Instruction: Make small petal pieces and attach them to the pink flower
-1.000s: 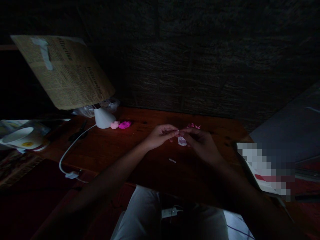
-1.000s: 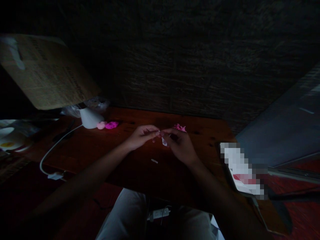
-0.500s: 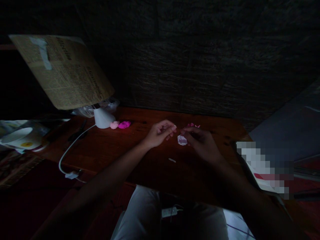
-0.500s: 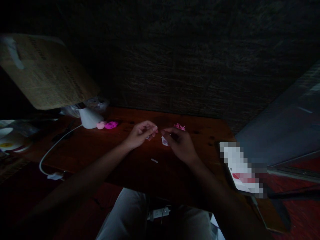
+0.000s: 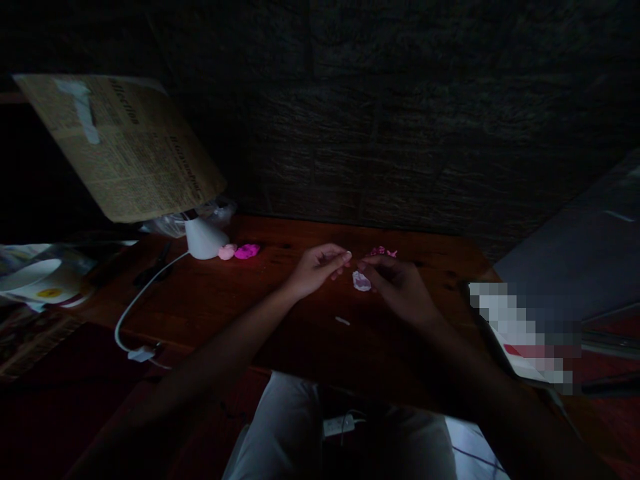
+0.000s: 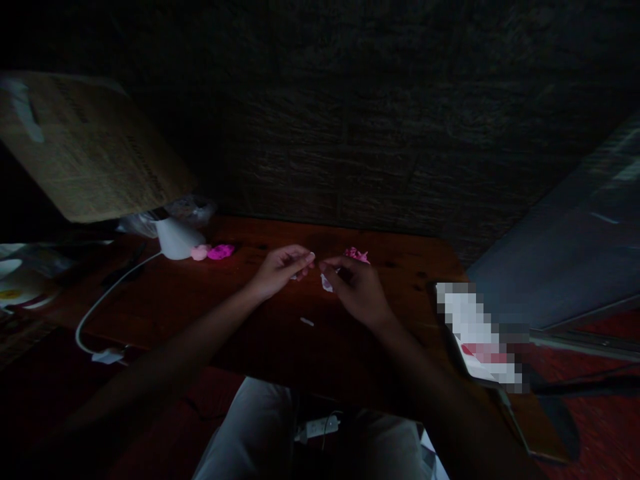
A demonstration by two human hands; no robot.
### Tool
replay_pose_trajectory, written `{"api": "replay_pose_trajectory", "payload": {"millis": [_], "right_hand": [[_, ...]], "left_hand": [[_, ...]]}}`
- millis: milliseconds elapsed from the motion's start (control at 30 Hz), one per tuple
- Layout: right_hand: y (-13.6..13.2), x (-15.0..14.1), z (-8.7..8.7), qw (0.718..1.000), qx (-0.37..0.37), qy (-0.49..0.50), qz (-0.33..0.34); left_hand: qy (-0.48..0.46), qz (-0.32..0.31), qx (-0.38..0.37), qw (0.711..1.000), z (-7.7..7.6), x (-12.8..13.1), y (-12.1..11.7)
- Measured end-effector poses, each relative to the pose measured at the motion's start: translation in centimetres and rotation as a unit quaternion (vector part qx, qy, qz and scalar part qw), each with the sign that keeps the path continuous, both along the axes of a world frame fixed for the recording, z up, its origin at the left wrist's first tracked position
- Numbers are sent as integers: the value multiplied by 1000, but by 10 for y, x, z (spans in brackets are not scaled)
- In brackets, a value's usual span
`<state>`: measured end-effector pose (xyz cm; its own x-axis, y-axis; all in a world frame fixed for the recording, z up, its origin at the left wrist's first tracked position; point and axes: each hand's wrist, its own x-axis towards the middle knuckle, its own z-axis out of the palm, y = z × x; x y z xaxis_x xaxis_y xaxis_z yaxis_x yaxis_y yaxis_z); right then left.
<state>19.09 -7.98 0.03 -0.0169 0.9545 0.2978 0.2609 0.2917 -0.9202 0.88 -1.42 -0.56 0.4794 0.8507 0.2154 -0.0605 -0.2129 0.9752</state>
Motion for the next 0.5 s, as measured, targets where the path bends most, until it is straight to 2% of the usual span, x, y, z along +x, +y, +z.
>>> {"api": "replay_pose_trajectory", "payload": {"millis": [167,500], "right_hand": [[0,0,1,1000,9,-7,-5],[-1,0,2,1000,13,-5,2]], "left_hand": [[-5,4,3,1000,1,0,0],[-12,-41,16,999,-7,4,-1]]}}
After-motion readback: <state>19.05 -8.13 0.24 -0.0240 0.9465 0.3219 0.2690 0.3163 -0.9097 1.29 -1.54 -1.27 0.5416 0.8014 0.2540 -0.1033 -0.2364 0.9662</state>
